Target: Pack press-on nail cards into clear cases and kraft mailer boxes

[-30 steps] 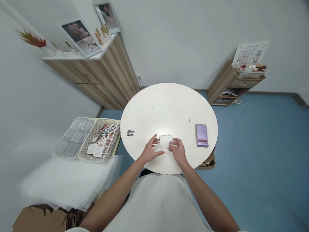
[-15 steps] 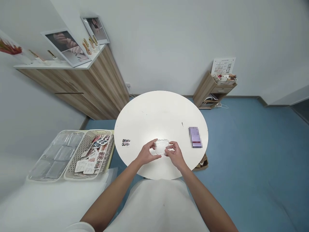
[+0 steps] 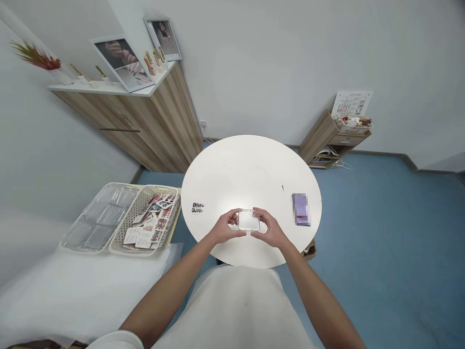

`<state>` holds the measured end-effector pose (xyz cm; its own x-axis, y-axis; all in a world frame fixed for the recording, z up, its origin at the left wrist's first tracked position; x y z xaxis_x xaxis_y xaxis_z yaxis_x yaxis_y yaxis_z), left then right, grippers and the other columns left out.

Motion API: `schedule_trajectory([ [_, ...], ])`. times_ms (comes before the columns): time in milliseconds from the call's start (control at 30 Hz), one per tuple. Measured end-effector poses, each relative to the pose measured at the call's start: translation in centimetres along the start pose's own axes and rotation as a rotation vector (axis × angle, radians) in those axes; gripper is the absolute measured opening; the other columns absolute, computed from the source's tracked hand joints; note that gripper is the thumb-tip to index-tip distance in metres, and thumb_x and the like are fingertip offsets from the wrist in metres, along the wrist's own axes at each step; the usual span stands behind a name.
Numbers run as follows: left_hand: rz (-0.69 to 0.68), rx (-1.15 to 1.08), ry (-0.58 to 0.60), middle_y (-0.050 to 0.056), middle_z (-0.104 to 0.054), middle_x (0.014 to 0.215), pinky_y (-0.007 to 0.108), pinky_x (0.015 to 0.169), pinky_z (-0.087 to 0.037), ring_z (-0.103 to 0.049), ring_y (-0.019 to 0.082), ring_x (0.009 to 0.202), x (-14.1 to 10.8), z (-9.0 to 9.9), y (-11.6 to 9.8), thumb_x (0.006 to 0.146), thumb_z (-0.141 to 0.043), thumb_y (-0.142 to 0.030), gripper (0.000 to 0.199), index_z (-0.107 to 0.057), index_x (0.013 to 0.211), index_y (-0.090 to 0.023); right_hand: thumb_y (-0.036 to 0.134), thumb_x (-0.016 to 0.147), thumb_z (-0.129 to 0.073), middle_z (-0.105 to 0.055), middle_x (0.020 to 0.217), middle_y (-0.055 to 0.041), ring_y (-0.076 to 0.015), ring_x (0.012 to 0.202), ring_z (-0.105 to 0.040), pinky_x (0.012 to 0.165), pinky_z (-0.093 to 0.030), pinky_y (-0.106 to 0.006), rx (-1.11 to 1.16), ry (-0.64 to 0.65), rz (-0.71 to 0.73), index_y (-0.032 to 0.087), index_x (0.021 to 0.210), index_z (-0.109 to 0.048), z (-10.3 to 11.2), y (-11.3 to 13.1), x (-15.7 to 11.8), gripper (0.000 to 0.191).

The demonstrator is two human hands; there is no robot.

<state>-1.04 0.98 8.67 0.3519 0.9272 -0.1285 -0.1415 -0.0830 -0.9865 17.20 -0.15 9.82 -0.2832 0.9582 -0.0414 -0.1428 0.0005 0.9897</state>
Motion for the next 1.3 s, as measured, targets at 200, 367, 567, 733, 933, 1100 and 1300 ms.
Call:
schedule_trajectory([
  [200,0.04,-0.094,-0.006,0.0,-0.053,0.08,0.028,0.07,-0.043,-0.052,0.014,0.074,-0.3,-0.3,0.2,0.049,-0.076,-0.026,0.067,-0.054,0.111,-0.023,0.028,0.048,-0.077,-0.052,0.11,-0.0074,-0.0238,0.11,-0.047,0.092,-0.038,-0.039,0.061,-0.019,0.02,0.024,0.094,-0.058,-0.2,0.2,0.3,0.049],
  [367,-0.01,-0.1,-0.007,-0.001,-0.051,0.077,0.027,0.068,-0.044,-0.051,0.013,0.072,-0.2,-0.3,0.1,0.049,-0.076,-0.025,0.067,-0.053,0.112,-0.022,0.031,0.045,-0.079,-0.053,0.103,-0.006,-0.0239,0.108,-0.048,0.091,-0.037,-0.039,0.211,-0.036,-0.012,0.024,0.085,-0.059,-0.2,0.1,0.7,0.046],
  [567,0.058,-0.144,0.004,0.0,-0.054,0.08,0.03,0.072,-0.044,-0.054,0.014,0.074,-0.5,-1.0,0.4,0.047,-0.077,-0.021,0.073,-0.051,0.116,-0.025,0.033,0.044,-0.079,-0.055,0.096,-0.004,-0.0211,0.095,-0.053,0.084,-0.041,-0.037,0.27,-0.043,-0.063,0.024,0.084,-0.057,0.1,-0.2,0.9,0.047],
  [733,0.113,-0.31,0.015,0.004,-0.057,0.093,0.03,0.072,-0.044,-0.057,0.013,0.076,-0.7,-1.2,0.9,0.058,-0.072,-0.023,0.075,-0.041,0.126,-0.026,0.03,0.049,-0.077,-0.051,0.101,-0.0049,-0.0213,0.1,-0.051,0.087,-0.04,-0.038,0.237,-0.022,-0.004,0.024,0.091,-0.055,0.3,-0.2,0.7,0.048],
  [933,0.225,-0.328,-0.019,0.002,-0.06,0.074,0.03,0.071,-0.045,-0.058,0.012,0.066,-1.1,-0.4,2.7,0.063,-0.068,-0.024,0.044,-0.055,0.105,-0.017,0.034,0.054,-0.074,-0.052,0.104,-0.006,-0.0213,0.1,-0.051,0.083,-0.042,-0.036,0.19,0.011,-0.055,0.023,0.096,-0.053,-0.1,-1.2,0.3,0.048],
  [1100,0.24,-0.264,-0.081,0.002,-0.059,0.075,0.029,0.07,-0.046,-0.058,0.011,0.066,-1.4,-0.1,3.9,0.064,-0.067,-0.028,0.038,-0.057,0.098,-0.016,0.049,0.072,-0.055,-0.055,0.097,-0.0038,-0.0166,0.082,-0.057,0.074,-0.043,-0.033,0.13,0.0,-0.221,0.023,0.099,-0.051,-0.5,-1.8,1.0,0.038],
  [1300,0.192,-0.204,-0.043,0.004,-0.06,0.081,0.028,0.071,-0.046,-0.057,0.011,0.071,-1.6,-0.1,4.2,0.065,-0.066,-0.029,0.035,-0.058,0.096,-0.015,0.055,0.079,-0.04,-0.055,0.071,-0.0001,-0.0135,0.067,-0.053,0.073,-0.04,-0.033,0.097,-0.094,-0.334,0.021,0.098,-0.055,-1.0,-2.5,1.6,0.041],
])
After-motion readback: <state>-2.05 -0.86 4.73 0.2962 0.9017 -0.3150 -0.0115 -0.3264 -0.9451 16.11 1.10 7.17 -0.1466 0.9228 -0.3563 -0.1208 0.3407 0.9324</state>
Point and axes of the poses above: each hand's wrist, its own x-axis towards the middle knuckle, its own z-axis out of the back of the hand, y = z × x, the point moved 3 cm from there along x, towards the middle knuckle
